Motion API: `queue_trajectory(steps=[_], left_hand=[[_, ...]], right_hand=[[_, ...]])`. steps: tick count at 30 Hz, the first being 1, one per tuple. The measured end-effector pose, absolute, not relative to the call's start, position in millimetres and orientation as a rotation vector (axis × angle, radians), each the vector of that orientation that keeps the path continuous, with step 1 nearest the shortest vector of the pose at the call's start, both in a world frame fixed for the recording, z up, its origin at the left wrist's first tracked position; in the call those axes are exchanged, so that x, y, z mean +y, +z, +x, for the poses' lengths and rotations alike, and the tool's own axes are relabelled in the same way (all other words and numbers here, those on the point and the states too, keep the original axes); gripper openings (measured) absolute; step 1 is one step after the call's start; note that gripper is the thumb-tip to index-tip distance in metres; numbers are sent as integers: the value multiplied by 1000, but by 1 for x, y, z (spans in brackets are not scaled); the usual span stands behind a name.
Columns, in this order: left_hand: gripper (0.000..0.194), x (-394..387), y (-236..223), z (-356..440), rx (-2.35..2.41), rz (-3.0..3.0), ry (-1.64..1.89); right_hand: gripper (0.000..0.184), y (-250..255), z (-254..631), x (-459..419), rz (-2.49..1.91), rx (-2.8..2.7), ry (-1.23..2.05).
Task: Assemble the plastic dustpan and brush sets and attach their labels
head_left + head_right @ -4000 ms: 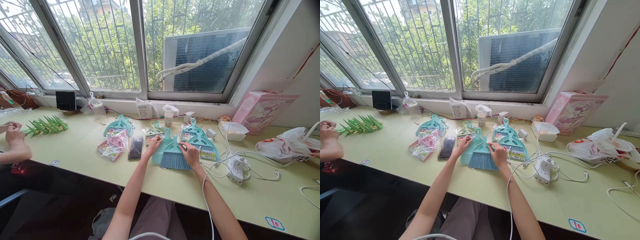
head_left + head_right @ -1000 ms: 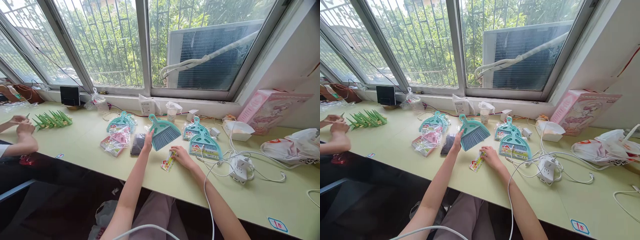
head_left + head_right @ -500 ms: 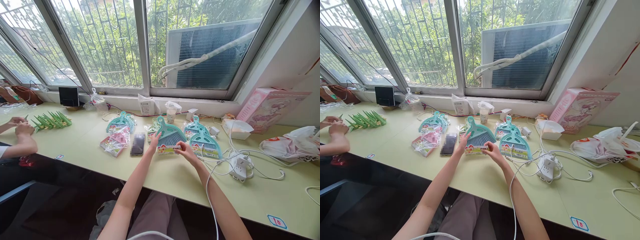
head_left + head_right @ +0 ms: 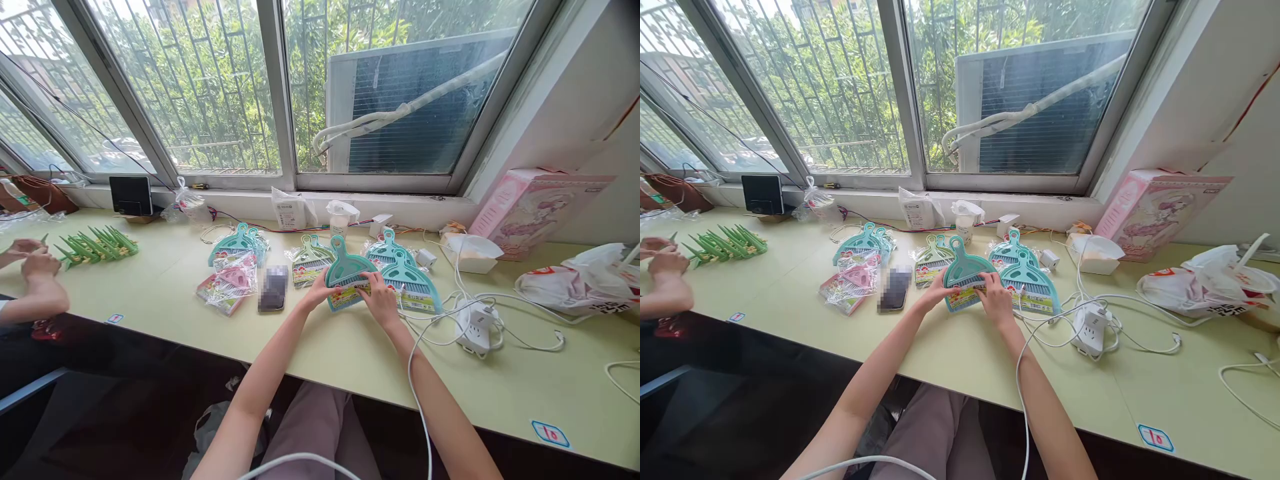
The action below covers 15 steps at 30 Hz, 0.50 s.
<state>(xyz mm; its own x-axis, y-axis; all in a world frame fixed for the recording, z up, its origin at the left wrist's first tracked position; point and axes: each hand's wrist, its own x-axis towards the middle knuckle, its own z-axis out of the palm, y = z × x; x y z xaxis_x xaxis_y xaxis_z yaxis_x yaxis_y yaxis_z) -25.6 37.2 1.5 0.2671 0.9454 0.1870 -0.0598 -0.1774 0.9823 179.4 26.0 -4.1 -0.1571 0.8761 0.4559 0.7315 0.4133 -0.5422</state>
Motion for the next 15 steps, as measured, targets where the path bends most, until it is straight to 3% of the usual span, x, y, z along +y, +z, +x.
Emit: queue_trajectory(steps=[6, 11, 15], left_hand=[[77, 37, 7, -29, 939, 1357, 1248], [76, 35, 11, -32, 890, 1330, 1348], [76, 35, 9, -34, 880, 1346, 1339]], right_hand=[[61, -1, 178, 24, -1307, -1511, 117], [87, -11, 161, 25, -1136, -1173, 645], [84, -18, 150, 28, -978, -1041, 1155]])
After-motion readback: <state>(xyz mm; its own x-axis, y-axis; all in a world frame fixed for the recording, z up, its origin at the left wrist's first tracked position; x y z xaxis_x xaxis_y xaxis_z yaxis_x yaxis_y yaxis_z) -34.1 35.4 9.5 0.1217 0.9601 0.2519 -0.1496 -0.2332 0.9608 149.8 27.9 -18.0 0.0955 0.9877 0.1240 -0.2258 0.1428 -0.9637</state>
